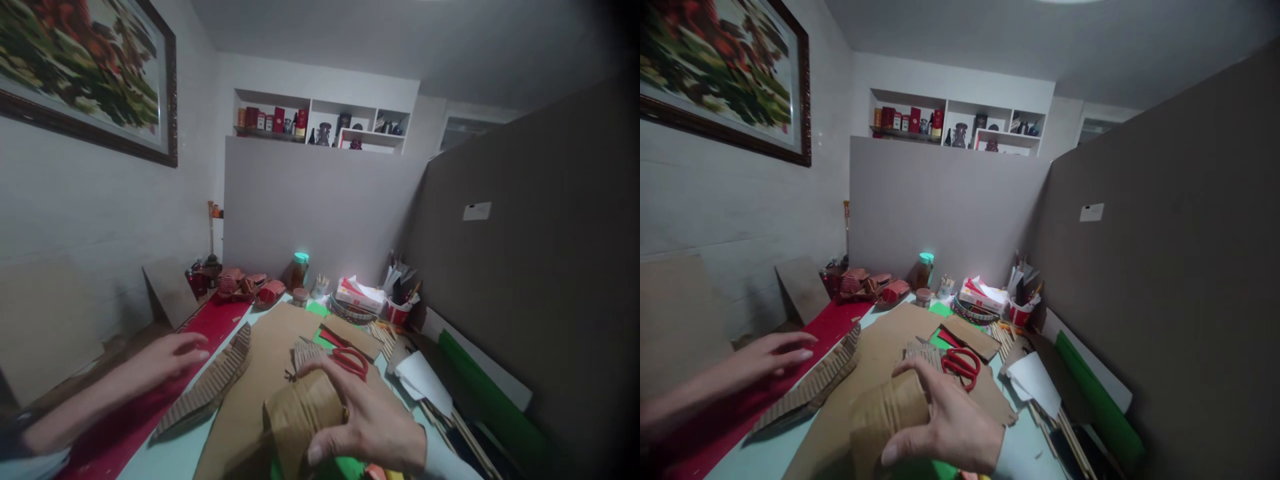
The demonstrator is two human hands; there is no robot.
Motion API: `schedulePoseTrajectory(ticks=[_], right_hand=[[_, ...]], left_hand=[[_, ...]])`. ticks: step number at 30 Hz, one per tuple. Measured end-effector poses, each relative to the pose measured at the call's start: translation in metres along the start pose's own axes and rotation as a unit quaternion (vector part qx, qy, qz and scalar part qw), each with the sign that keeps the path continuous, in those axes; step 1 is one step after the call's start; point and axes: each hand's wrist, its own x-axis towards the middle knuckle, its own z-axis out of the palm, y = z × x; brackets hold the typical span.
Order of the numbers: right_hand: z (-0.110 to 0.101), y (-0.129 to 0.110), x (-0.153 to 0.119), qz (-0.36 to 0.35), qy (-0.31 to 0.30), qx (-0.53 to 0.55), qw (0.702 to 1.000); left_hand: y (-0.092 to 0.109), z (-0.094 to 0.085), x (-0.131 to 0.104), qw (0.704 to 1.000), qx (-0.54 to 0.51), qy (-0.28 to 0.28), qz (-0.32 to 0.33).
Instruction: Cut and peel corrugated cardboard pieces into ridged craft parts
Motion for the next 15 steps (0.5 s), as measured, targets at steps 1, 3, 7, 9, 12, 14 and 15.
schedulePoseTrajectory(ticks=[1, 3, 7, 9, 12, 14, 15], right_hand=[[-0.003, 0.0, 0.001, 0.003, 0.007, -0.006, 1.0], [-0.008, 0.0, 0.003, 0.011, 0.016, -0.007, 1.0], [-0.013, 0.011, 0.003, 0.004, 0.03, 0.002, 1.0], [-0.014, 0.017, 0.0, 0.005, 0.046, 0.006, 0.999], [-0.019, 0.022, -0.006, 0.025, 0.04, 0.035, 0.998], [-0.023, 0.023, -0.011, 0.037, 0.033, 0.04, 0.998], [-0.025, 0.023, -0.013, 0.041, 0.039, 0.035, 0.998]], left_hand=[[-0.003, 0.002, 0.012, 0.999, 0.011, -0.041, -0.018], [-0.008, 0.011, 0.027, 0.991, 0.03, -0.119, -0.044], [-0.009, 0.029, 0.039, 0.981, 0.068, -0.178, -0.037], [-0.007, 0.032, 0.042, 0.98, 0.088, -0.181, -0.014], [-0.004, 0.031, 0.042, 0.978, 0.094, -0.188, 0.018], [0.0, 0.03, 0.038, 0.977, 0.083, -0.19, 0.044], [0.002, 0.029, 0.036, 0.978, 0.076, -0.186, 0.059]])
